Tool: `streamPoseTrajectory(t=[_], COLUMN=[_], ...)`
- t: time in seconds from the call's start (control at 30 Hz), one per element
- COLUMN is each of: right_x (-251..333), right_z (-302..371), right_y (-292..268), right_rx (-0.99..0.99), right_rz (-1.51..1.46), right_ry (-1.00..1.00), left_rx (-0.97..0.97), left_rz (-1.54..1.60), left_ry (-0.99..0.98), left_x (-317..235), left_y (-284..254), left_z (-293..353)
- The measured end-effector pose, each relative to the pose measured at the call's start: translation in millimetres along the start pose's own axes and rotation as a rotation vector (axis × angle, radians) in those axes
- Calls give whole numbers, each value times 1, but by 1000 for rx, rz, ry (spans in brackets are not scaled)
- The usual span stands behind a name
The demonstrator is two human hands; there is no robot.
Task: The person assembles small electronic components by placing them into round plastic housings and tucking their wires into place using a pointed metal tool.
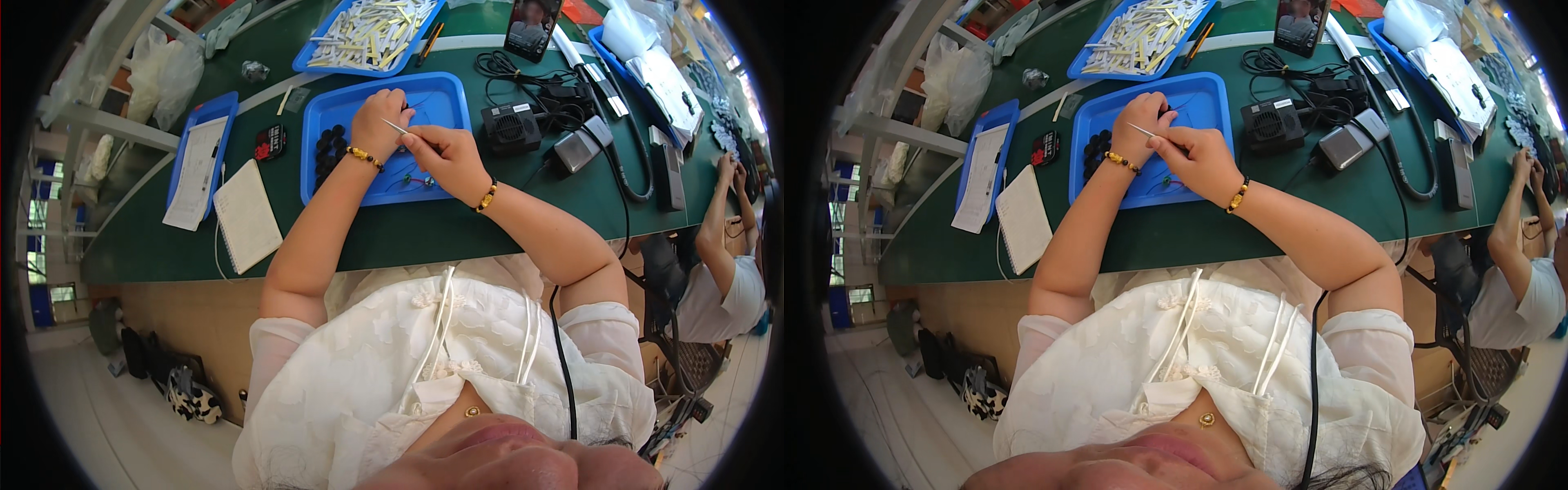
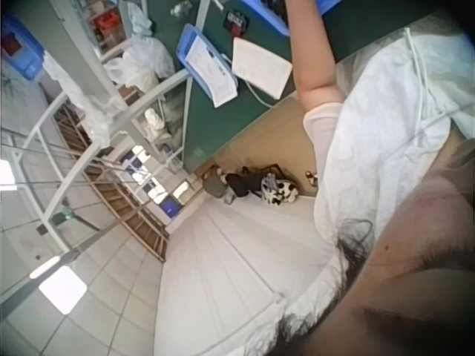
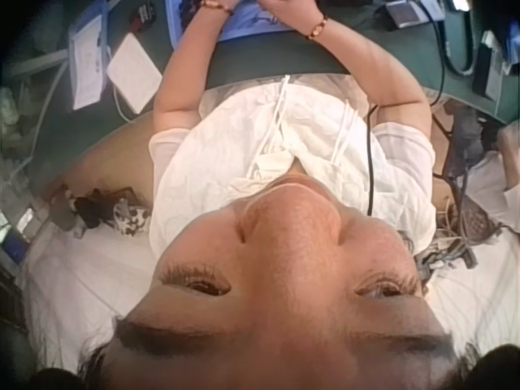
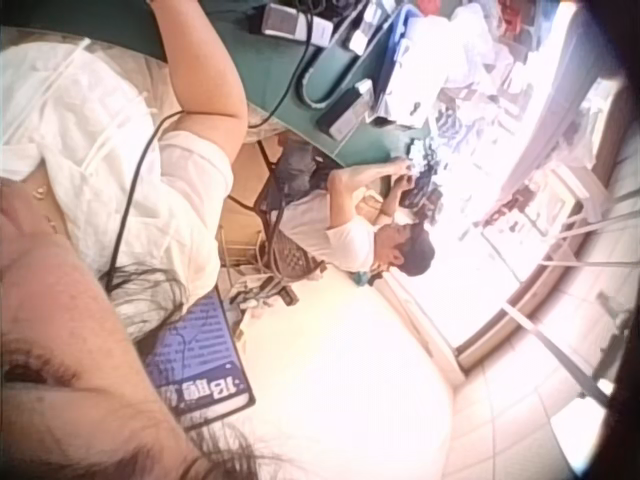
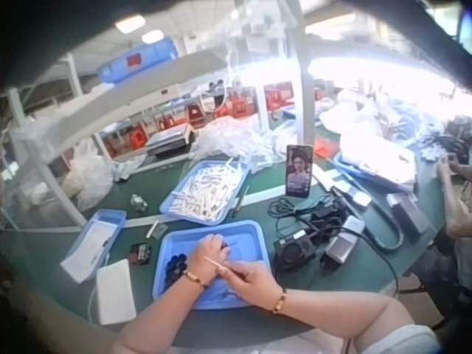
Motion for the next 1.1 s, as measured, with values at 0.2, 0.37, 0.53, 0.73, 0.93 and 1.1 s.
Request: streamPoseTrajectory(t=[0.2,0.37,0.53,0.73,0.93,1.1], right_x=[0,5,-1,6,29,27], right_z=[-2,-2,-2,-6,-5,-4], right_y=[-5,-6,-7,-11,-20,-14], right_rx=[-25,-27,-9,-21,-115,-102], right_rz=[-32,-88,-126,184,392,418], right_ry=[-19,-8,72,43,-28,-114], left_rx=[-116,-46,-62,16,89,72], left_rz=[234,1089,1649,1864,1856,1873], left_ry=[-70,-109,26,172,214,228], left_x=[8,43,45,41,15,12], left_y=[-26,-38,-31,-8,-5,-8], left_z=[8,23,50,65,70,71])
Point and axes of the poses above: each hand's wrist, its own z-axis away from the middle knuckle, its own y-axis out of the palm, x = y × z, the point moved 9 cm from there along -z, towards the middle knuckle, and after that the axes turned 12 degrees about x, right-handed, at the moved point
